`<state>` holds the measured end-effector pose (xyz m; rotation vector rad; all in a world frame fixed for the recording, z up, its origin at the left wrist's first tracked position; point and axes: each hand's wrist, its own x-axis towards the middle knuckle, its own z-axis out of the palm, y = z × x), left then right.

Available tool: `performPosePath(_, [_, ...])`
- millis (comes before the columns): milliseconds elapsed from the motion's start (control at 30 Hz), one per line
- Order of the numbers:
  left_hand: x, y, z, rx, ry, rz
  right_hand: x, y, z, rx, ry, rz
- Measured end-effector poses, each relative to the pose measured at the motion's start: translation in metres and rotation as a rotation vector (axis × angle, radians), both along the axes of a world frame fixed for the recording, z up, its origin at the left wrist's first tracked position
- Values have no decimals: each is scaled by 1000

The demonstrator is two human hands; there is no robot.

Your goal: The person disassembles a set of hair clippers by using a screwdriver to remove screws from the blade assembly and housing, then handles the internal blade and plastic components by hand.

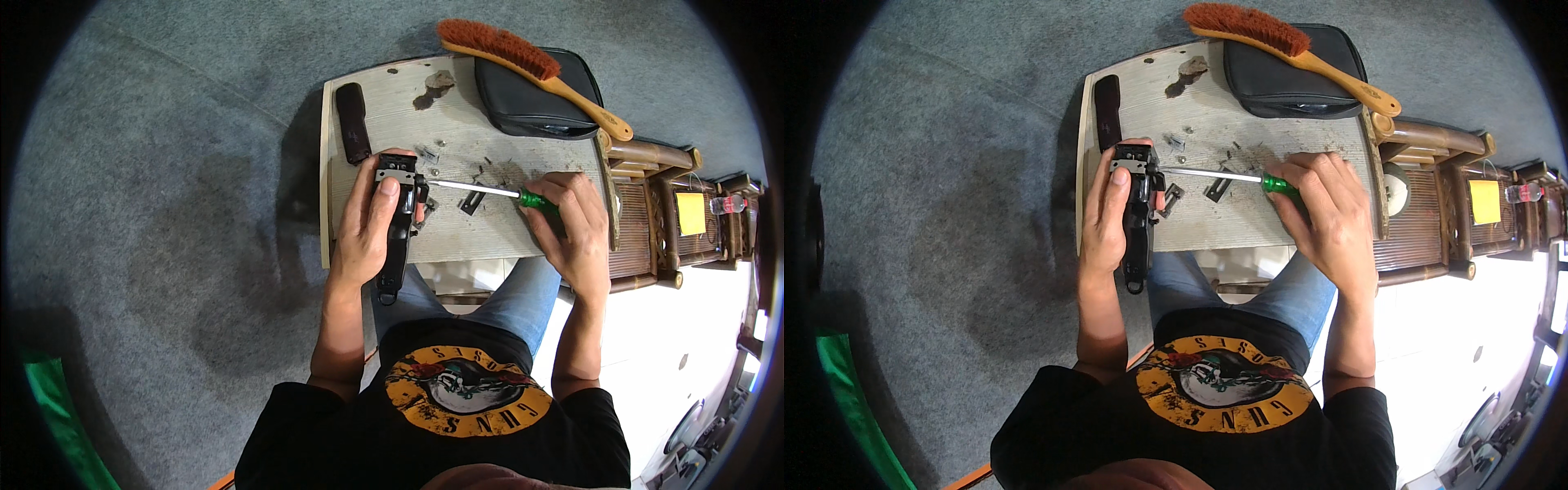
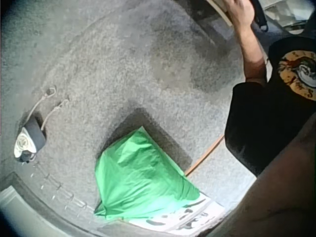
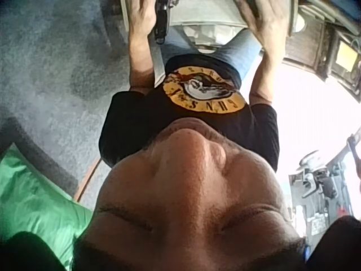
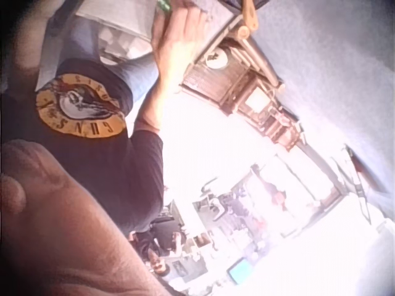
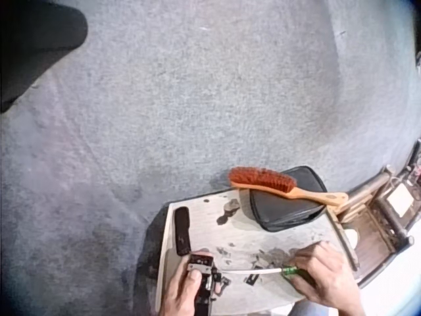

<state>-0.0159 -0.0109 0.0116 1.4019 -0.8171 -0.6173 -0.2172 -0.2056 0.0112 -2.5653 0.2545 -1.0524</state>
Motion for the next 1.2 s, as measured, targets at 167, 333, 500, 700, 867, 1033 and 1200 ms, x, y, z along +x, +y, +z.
performPosePath(167, [0,1,0,-5,-42,-13,-4,0,-9,61,14,-4])
performPosePath(333, [-1,-2,-2,-45,-40,-34,-3,4,-6,125,22,-36])
performPosePath(500, [8,5,-3,-25,-8,-10,7,6,-1,146,21,36])
performPosePath(700, [2,-2,-3,15,-63,16,0,-1,-1,104,24,31])
performPosePath(867, [6,-5,-6,-32,-220,19,0,0,-2,116,18,34])
performPosePath(1033, [9,-3,-10,-27,-165,-6,0,0,-2,119,16,34])
performPosePath(1200, [1,0,1,8,10,-19,0,0,-4,119,1,41])
